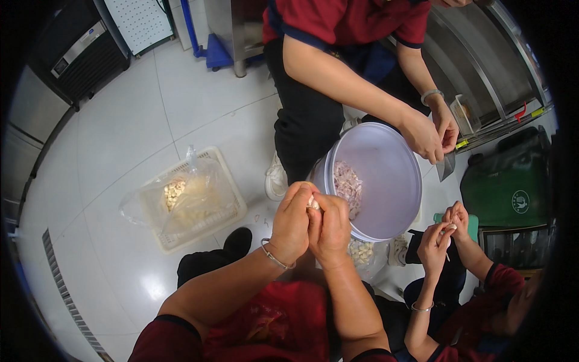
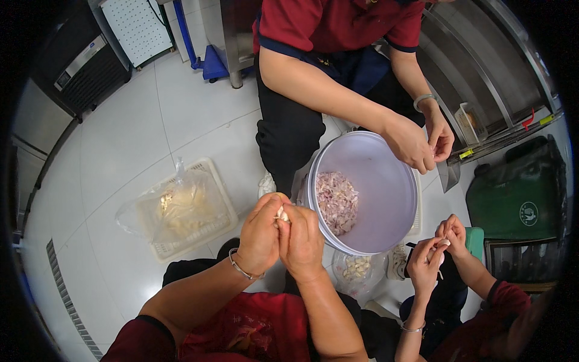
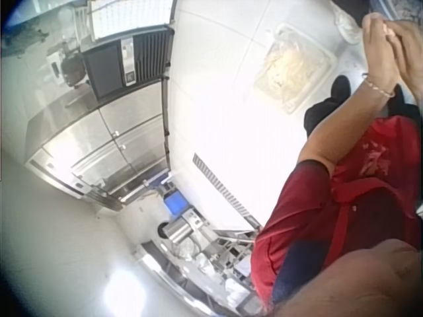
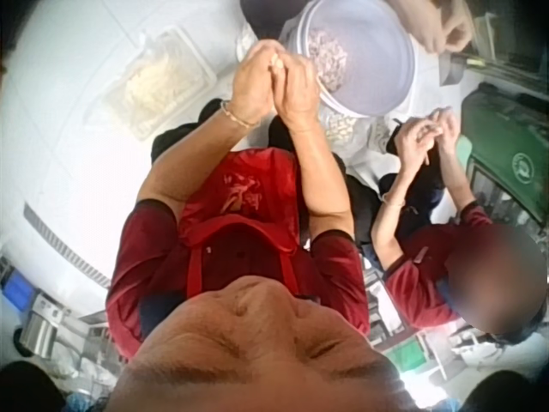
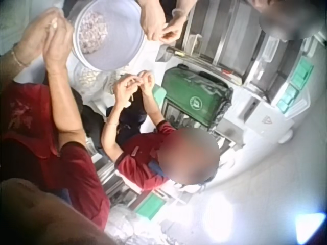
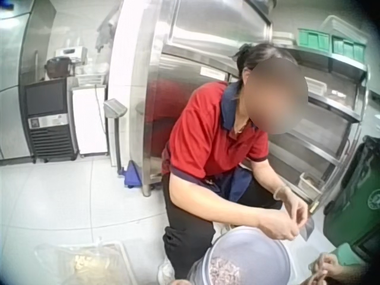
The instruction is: The person peels cloves of garlic by hand, discarding the skins into a white bucket and placing the peeled cloves into a plastic container.
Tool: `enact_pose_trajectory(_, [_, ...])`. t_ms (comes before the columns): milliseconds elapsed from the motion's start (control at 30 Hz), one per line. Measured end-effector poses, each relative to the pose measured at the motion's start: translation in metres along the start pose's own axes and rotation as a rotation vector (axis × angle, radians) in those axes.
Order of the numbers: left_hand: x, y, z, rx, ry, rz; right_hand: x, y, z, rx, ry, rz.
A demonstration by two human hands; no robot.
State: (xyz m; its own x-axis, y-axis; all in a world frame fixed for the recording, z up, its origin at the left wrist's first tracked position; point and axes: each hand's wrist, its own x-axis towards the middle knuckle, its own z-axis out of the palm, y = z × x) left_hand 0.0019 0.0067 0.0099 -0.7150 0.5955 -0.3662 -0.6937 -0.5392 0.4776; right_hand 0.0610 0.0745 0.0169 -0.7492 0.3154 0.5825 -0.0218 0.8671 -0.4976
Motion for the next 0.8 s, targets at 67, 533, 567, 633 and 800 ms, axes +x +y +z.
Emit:
enact_pose_trajectory(67, [0.0, 0.0, -0.001, 0.012, -0.004, -0.007, 0.0, 0.0, 0.003, -0.018, 0.014, 0.012])
enact_pose_trajectory(533, [0.006, 0.003, 0.003, 0.022, 0.018, -0.06, 0.008, 0.002, -0.008, 0.07, -0.016, 0.168])
enact_pose_trajectory(567, [0.007, 0.004, 0.002, 0.036, 0.024, -0.085, 0.011, 0.002, -0.013, 0.113, -0.041, 0.207])
enact_pose_trajectory(633, [0.004, 0.006, 0.007, 0.095, 0.01, -0.056, 0.014, 0.004, -0.02, 0.053, -0.017, 0.155])
enact_pose_trajectory(800, [0.003, 0.015, 0.003, 0.321, -0.074, -0.162, 0.011, 0.018, -0.028, 0.143, -0.242, 0.189])
